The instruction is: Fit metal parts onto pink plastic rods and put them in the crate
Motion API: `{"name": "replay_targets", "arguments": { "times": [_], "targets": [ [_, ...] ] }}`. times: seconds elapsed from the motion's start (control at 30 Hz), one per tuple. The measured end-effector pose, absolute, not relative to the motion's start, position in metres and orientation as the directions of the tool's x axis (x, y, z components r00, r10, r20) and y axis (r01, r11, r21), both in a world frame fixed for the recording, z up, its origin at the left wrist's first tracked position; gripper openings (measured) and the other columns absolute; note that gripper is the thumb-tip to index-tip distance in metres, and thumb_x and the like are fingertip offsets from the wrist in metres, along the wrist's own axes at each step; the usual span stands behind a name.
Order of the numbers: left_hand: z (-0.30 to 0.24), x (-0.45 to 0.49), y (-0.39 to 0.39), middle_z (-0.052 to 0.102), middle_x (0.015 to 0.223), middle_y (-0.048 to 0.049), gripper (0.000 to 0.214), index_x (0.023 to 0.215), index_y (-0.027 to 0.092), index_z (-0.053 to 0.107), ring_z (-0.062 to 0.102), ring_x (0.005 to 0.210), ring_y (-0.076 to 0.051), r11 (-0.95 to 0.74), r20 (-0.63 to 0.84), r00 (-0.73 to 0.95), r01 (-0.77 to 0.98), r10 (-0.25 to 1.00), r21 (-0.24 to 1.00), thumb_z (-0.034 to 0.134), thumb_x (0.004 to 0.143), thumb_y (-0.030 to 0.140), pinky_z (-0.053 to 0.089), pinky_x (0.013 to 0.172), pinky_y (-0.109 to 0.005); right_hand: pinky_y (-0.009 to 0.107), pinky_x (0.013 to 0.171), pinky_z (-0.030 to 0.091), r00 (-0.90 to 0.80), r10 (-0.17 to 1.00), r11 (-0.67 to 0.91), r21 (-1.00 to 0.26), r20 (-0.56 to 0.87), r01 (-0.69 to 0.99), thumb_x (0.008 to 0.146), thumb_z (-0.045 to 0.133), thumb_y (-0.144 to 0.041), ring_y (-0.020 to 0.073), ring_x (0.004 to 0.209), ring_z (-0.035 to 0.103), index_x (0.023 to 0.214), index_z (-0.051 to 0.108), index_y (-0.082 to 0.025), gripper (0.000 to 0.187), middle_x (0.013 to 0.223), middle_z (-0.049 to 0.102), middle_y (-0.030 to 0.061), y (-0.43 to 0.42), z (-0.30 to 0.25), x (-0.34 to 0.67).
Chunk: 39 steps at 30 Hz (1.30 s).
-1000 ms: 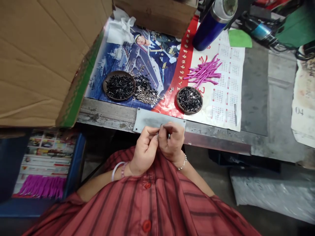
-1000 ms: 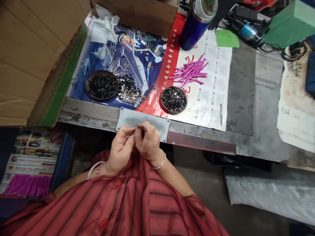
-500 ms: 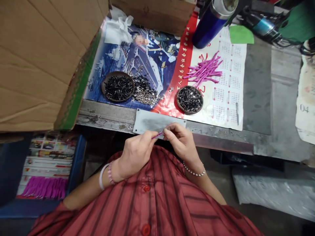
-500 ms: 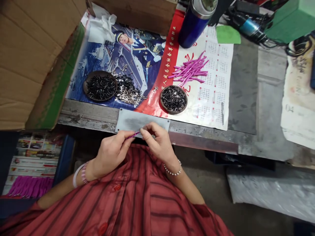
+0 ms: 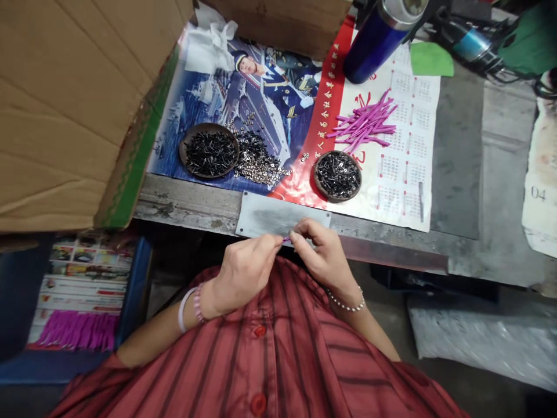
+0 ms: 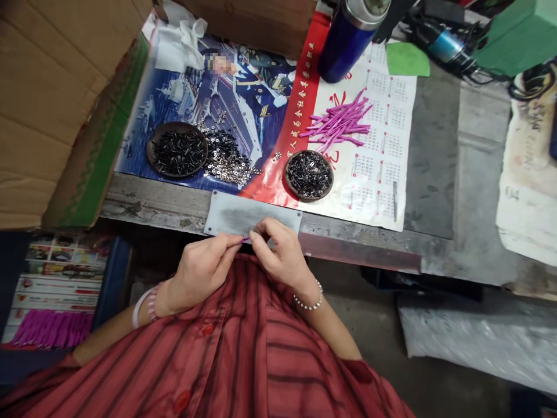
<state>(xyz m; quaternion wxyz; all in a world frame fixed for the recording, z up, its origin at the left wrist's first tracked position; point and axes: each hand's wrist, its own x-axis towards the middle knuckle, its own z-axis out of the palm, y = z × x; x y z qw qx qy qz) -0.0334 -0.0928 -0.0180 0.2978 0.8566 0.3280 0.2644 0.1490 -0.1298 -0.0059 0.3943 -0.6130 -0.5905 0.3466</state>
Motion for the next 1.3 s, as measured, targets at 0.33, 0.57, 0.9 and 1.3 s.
{"name": "replay_targets", "arguments": {
  "times": [0.33,0.57,0.9,1.3],
  "targets": [
    [-0.022,-0.035,-0.092,0.075,0.086,-0.0062,0.012,0.105,0.018,0.059,0.073,0.075,-0.018,-0.622,0.274,0.648,0.397,0.710,0.675,0.049,0.100,0.015,0.054,0.071,-0.028,0.028,0.061,0.040,0.059,0.998,-0.003,-0.919,0.022,0.393,0.095,0.054,-0.022,0.0133,0.062,0.049,0.075,0.051,-0.021,0.020,0.069,0.052,-0.0026,-0.127,-0.007,0.147],
    [-0.024,-0.036,-0.090,0.072,0.084,-0.0049,0.011,0.103,0.017,0.060,0.069,0.073,-0.016,-0.548,0.244,0.623,0.358,0.743,0.756,0.051,0.099,0.015,0.050,0.069,-0.027,0.026,0.058,0.040,0.081,0.996,-0.056,-0.942,-0.031,0.331,0.095,0.057,-0.026,0.0130,0.061,0.049,0.074,0.053,-0.021,0.022,0.067,0.053,-0.0025,-0.125,-0.011,0.146],
    [-0.021,-0.029,-0.088,0.058,0.068,0.0042,0.021,0.112,0.017,0.056,0.046,0.052,-0.007,0.501,-0.362,0.571,-0.101,0.737,0.860,0.057,0.096,0.032,0.037,0.054,-0.020,0.026,0.057,0.042,0.209,0.970,-0.155,-0.977,-0.122,0.147,0.102,0.049,-0.046,0.0126,0.058,0.053,0.076,0.056,-0.021,0.037,0.067,0.057,-0.0017,-0.132,-0.032,0.124],
    [-0.024,-0.027,-0.105,0.056,0.070,0.0042,0.025,0.107,0.018,0.058,0.046,0.057,-0.008,0.504,-0.350,0.511,-0.199,0.785,0.840,0.063,0.094,0.039,0.035,0.053,-0.018,0.034,0.059,0.035,0.119,0.891,0.148,-0.527,0.439,0.837,0.104,0.039,-0.021,0.0185,0.064,0.045,0.081,0.048,-0.022,0.024,0.070,0.050,0.0023,-0.131,-0.041,0.103]
  ]
}}
